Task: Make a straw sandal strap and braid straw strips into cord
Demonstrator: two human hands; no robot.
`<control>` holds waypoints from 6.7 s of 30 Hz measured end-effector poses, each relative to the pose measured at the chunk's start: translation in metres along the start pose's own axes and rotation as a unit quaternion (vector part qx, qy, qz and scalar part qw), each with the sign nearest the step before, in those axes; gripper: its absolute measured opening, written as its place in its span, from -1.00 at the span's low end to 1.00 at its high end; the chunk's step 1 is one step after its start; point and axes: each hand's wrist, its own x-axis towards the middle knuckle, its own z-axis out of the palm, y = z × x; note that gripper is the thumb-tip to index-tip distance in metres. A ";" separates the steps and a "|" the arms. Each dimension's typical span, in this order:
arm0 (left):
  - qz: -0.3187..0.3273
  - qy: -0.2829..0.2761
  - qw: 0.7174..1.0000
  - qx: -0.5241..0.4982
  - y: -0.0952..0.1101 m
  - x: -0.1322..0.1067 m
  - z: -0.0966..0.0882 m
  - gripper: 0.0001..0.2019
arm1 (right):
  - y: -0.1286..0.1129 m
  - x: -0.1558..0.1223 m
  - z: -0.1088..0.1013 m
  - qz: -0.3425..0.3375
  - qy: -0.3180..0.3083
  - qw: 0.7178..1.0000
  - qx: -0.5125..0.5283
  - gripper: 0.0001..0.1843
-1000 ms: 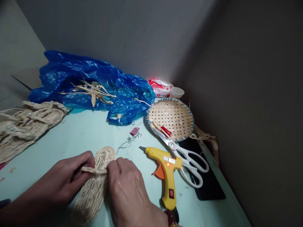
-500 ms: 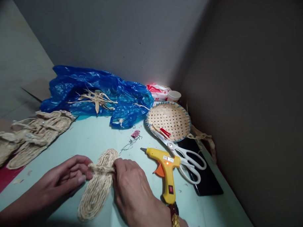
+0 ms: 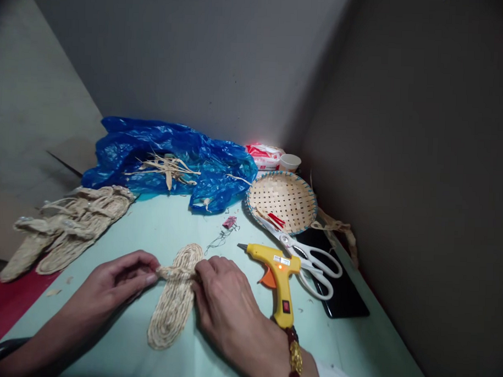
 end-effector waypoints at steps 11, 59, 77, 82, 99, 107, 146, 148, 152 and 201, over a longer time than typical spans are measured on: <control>0.024 0.046 0.992 0.116 -0.007 -0.004 0.015 -0.80 | 0.007 -0.001 0.002 0.006 -0.011 1.000 0.009 -0.76; 0.109 0.061 0.967 0.221 -0.022 0.001 0.024 -0.85 | -0.009 -0.002 0.044 -0.217 0.127 0.949 -0.188 -0.76; 0.016 0.077 0.987 0.143 -0.019 0.003 0.024 -0.90 | -0.007 0.000 0.054 -0.215 0.163 0.944 -0.192 -0.78; -0.023 0.169 0.983 0.064 -0.005 -0.002 0.010 -0.70 | -0.008 0.004 0.060 -0.213 0.175 0.944 -0.182 -0.79; 0.107 0.068 0.972 0.197 -0.019 -0.003 0.030 -0.82 | -0.006 0.006 0.060 -0.194 0.154 0.950 -0.190 -0.84; 0.089 0.059 0.967 0.233 -0.013 -0.003 0.032 -0.83 | -0.012 0.004 0.053 -0.180 0.119 0.957 -0.192 -0.91; 0.105 0.185 0.977 0.013 -0.002 0.011 -0.005 -0.78 | -0.007 -0.014 0.027 -0.239 0.129 0.948 -0.167 -0.77; 0.101 0.197 0.975 0.009 -0.006 0.014 -0.004 -0.79 | -0.007 -0.013 0.020 -0.248 0.200 0.942 -0.109 -0.85; 0.078 0.187 0.979 -0.011 -0.007 0.018 -0.004 -0.83 | -0.006 -0.006 0.004 -0.196 0.314 0.929 0.019 -0.88; -0.081 -0.062 0.923 -0.370 -0.004 -0.002 0.014 -0.65 | 0.006 0.002 0.015 -0.064 0.220 0.929 0.292 -0.95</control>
